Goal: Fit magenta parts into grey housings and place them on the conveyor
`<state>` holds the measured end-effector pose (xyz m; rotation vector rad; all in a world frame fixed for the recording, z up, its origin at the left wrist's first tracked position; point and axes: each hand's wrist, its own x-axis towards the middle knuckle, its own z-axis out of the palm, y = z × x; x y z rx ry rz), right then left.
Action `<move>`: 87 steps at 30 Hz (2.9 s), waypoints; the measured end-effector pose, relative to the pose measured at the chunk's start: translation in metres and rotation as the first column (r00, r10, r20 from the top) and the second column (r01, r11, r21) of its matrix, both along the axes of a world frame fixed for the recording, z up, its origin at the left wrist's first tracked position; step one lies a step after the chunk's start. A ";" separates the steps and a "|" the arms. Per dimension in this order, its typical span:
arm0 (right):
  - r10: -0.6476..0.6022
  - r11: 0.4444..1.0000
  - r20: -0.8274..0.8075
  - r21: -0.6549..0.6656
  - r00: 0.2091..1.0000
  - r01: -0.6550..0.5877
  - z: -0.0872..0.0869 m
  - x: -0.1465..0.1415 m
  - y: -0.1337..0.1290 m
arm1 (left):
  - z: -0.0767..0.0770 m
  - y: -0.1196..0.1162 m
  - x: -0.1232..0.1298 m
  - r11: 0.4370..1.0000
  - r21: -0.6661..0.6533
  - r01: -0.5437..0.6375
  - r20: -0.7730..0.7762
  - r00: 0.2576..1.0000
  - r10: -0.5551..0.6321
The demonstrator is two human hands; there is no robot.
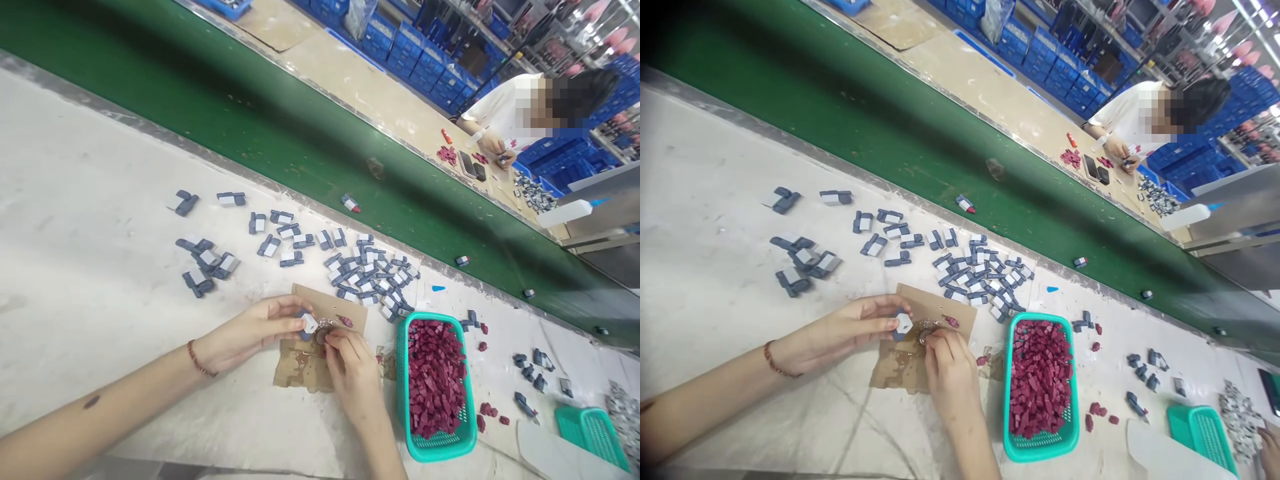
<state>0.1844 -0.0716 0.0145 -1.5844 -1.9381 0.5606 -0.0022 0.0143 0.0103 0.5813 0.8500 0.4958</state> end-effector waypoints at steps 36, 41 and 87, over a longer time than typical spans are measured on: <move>0.032 0.988 -0.251 0.155 0.967 0.008 0.027 -0.005 0.003 | -0.001 -0.016 0.002 0.997 -0.019 0.076 -0.023 0.997 -0.076; -0.025 0.995 -0.337 0.084 0.941 0.057 0.022 -0.005 -0.002 | -0.004 -0.019 0.004 0.995 0.058 0.086 -0.042 0.996 -0.084; -0.357 0.891 0.246 -0.198 0.901 0.408 0.024 0.121 -0.050 | 0.010 0.225 0.054 0.322 0.743 0.587 -0.665 0.592 0.455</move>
